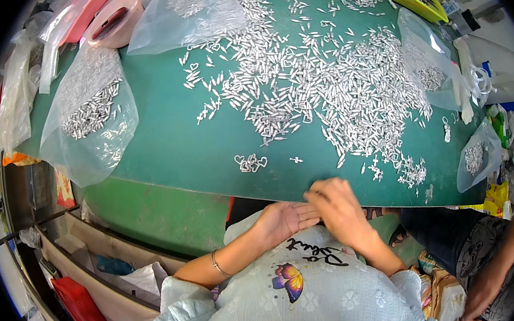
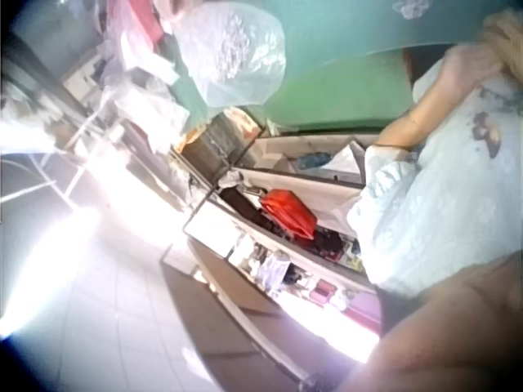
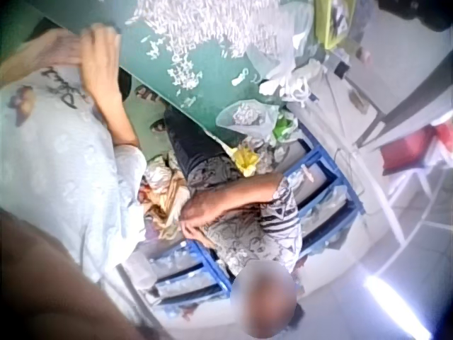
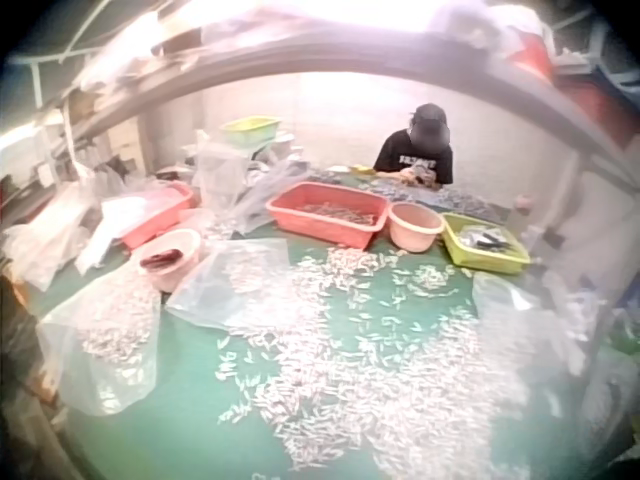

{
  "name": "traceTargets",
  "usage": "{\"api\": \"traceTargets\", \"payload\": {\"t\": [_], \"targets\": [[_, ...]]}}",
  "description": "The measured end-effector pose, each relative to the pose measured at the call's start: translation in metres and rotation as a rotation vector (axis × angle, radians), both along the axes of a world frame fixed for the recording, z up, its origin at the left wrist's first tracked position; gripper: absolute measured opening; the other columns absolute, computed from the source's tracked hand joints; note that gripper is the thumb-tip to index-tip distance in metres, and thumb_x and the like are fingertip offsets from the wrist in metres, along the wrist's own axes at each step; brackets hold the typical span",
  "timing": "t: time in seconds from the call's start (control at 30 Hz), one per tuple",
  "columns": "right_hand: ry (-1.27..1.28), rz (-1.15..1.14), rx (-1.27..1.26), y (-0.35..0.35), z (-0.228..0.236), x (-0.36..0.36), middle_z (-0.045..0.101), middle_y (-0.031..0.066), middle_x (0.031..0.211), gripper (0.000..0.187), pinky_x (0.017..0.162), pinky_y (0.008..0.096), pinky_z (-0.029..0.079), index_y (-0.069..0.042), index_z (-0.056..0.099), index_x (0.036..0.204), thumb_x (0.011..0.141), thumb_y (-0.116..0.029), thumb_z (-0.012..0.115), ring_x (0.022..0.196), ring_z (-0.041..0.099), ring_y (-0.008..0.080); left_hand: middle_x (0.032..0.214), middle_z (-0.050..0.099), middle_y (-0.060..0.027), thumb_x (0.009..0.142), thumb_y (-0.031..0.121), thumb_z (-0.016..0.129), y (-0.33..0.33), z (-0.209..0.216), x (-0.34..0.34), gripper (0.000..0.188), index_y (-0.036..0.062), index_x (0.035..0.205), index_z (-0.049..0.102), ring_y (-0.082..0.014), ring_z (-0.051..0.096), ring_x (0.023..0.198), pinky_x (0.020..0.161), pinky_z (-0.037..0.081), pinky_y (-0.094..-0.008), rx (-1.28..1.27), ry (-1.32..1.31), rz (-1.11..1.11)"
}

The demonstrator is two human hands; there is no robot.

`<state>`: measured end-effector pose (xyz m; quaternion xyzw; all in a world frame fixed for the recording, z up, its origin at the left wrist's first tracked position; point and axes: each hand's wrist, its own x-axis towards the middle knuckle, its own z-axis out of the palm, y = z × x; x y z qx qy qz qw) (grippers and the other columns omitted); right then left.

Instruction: The person sorts small silver metal pieces on a green table, picking them up and placing them into piles. They occasionally transfer sorted pieces into a clear plastic bag. Another person is visible in the background also working at the table.

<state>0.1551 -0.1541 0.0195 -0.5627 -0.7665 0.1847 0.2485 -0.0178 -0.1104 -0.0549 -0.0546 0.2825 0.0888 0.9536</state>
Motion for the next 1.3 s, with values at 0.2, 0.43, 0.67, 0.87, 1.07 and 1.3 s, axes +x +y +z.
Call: {"api": "traceTargets", "payload": {"t": [0.2, 0.43, 0.67, 0.87, 1.07, 1.3], "targets": [[0.025, -0.185, 0.192, 0.002, -0.006, 0.014, 0.060, 0.0116, 0.107, 0.031, 0.081, 0.0397, 0.043, -0.001, 0.065, 0.105, 0.075, -0.006, 0.067, 0.096, 0.057, 0.0299, 0.134, 0.051, -0.0296, 0.102, 0.034, 0.040, 0.009, 0.004, 0.011, 0.052, -0.0048, 0.137, 0.041, -0.0373, 0.055, 0.122, 0.106, 0.045, -0.0437, 0.078, 0.018, -0.071], [-0.133, -0.438, 0.178, 0.010, -0.013, 0.020, 0.058, 0.0095, 0.100, 0.020, 0.073, 0.0386, 0.039, -0.002, 0.064, 0.097, 0.078, -0.003, 0.070, 0.089, 0.053, 0.0283, 0.144, 0.036, -0.0342, 0.104, 0.040, 0.034, 0.009, -0.002, 0.019, 0.061, -0.0069, 0.143, 0.031, -0.0422, 0.041, 0.134, 0.109, 0.041, -0.0467, 0.028, -0.218, -0.090], [-0.016, -0.326, 0.152, -0.009, -0.014, 0.026, 0.058, 0.0099, 0.098, 0.019, 0.073, 0.0380, 0.042, -0.001, 0.063, 0.094, 0.076, 0.002, 0.067, 0.085, 0.054, 0.0283, 0.145, 0.033, -0.0351, 0.103, 0.040, 0.034, 0.006, 0.000, 0.022, 0.063, -0.0074, 0.144, 0.028, -0.0441, 0.037, 0.136, 0.110, 0.039, -0.0476, -0.006, -0.281, -0.044], [0.065, -0.145, 0.069, -0.033, -0.002, 0.024, 0.059, 0.0126, 0.097, 0.018, 0.071, 0.0375, 0.046, 0.001, 0.064, 0.090, 0.073, 0.005, 0.069, 0.086, 0.056, 0.0288, 0.140, 0.044, -0.0288, 0.102, 0.032, 0.036, -0.007, -0.023, 0.028, 0.053, -0.0069, 0.139, 0.037, -0.0412, 0.045, 0.130, 0.112, 0.036, -0.0501, -0.201, -0.378, 0.011], [0.070, -0.176, 0.079, -0.025, 0.003, 0.015, 0.058, 0.0109, 0.102, 0.030, 0.073, 0.0371, 0.045, 0.000, 0.064, 0.102, 0.072, -0.004, 0.068, 0.088, 0.055, 0.0278, 0.124, 0.059, -0.0187, 0.100, 0.022, 0.043, -0.021, -0.049, 0.033, 0.036, -0.0033, 0.125, 0.050, -0.0296, 0.060, 0.116, 0.107, 0.044, -0.0453, -0.110, -0.340, -0.024], [0.113, -0.210, 0.184, 0.019, -0.015, 0.001, 0.056, 0.0112, 0.097, 0.025, 0.074, 0.0392, 0.045, -0.001, 0.063, 0.100, 0.076, -0.001, 0.068, 0.086, 0.055, 0.0306, 0.108, 0.066, -0.0134, 0.099, 0.015, 0.051, -0.006, -0.006, 0.031, 0.025, -0.0040, 0.114, 0.055, -0.0243, 0.065, 0.107, 0.098, 0.052, -0.0383, 0.133, 0.155, -0.231]]}}
